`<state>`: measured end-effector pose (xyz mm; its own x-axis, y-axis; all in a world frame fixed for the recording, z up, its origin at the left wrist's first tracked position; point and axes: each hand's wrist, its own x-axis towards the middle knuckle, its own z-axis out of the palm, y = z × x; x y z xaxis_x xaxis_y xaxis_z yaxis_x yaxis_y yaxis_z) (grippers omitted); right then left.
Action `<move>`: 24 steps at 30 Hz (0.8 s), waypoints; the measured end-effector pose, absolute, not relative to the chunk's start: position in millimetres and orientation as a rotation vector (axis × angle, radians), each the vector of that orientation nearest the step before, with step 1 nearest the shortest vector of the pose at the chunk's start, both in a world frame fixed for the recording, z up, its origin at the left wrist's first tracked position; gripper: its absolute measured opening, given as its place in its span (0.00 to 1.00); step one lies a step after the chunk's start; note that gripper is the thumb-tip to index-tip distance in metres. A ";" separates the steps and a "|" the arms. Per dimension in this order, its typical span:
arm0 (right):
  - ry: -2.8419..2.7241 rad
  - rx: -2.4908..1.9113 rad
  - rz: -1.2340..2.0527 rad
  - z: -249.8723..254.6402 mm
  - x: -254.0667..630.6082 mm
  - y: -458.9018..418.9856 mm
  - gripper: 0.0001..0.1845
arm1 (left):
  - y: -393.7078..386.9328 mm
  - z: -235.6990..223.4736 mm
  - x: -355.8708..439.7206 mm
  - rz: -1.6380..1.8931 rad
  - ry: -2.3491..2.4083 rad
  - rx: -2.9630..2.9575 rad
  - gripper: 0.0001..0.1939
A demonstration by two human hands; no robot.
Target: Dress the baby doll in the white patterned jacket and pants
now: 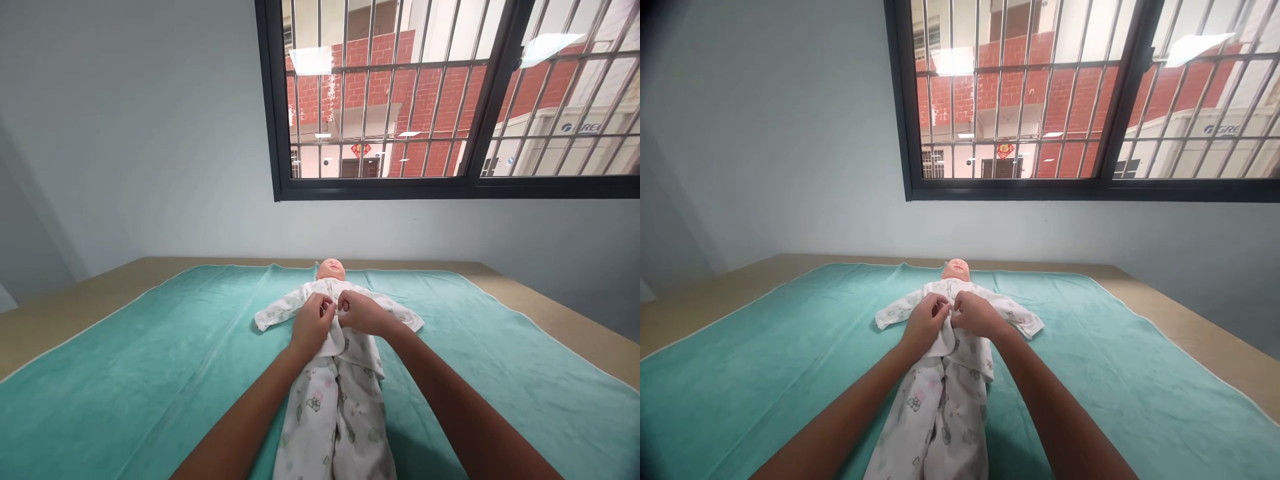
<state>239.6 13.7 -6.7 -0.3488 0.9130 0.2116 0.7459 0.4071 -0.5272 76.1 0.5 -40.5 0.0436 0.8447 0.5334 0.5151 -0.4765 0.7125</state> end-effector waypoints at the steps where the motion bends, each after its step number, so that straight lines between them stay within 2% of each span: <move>1: -2.238 -1.459 0.369 -5.8 236.4 6.3 0.09 | -8.3 -42.3 74.3 1.370 1.386 2.024 0.09; 6: -2.314 -1.702 -0.059 -9.8 218.1 -24.0 0.10 | -34.1 -51.7 68.2 1.260 1.434 2.064 0.12; 14: -2.294 -1.681 0.000 -5.0 221.0 -21.6 0.07 | -26.3 -52.6 70.0 1.242 1.421 2.061 0.12; 17: -2.267 -1.595 0.229 -2.3 231.3 -13.0 0.09 | -23.7 -49.4 67.5 1.229 1.398 2.034 0.10; 22: -1.965 -1.365 1.096 -8.6 244.6 3.1 0.09 | -21.8 -41.6 65.1 1.301 1.350 1.926 0.08; 24: -1.830 -1.274 1.289 -13.1 248.2 7.3 0.10 | -23.7 -37.4 66.3 1.360 1.305 1.841 0.09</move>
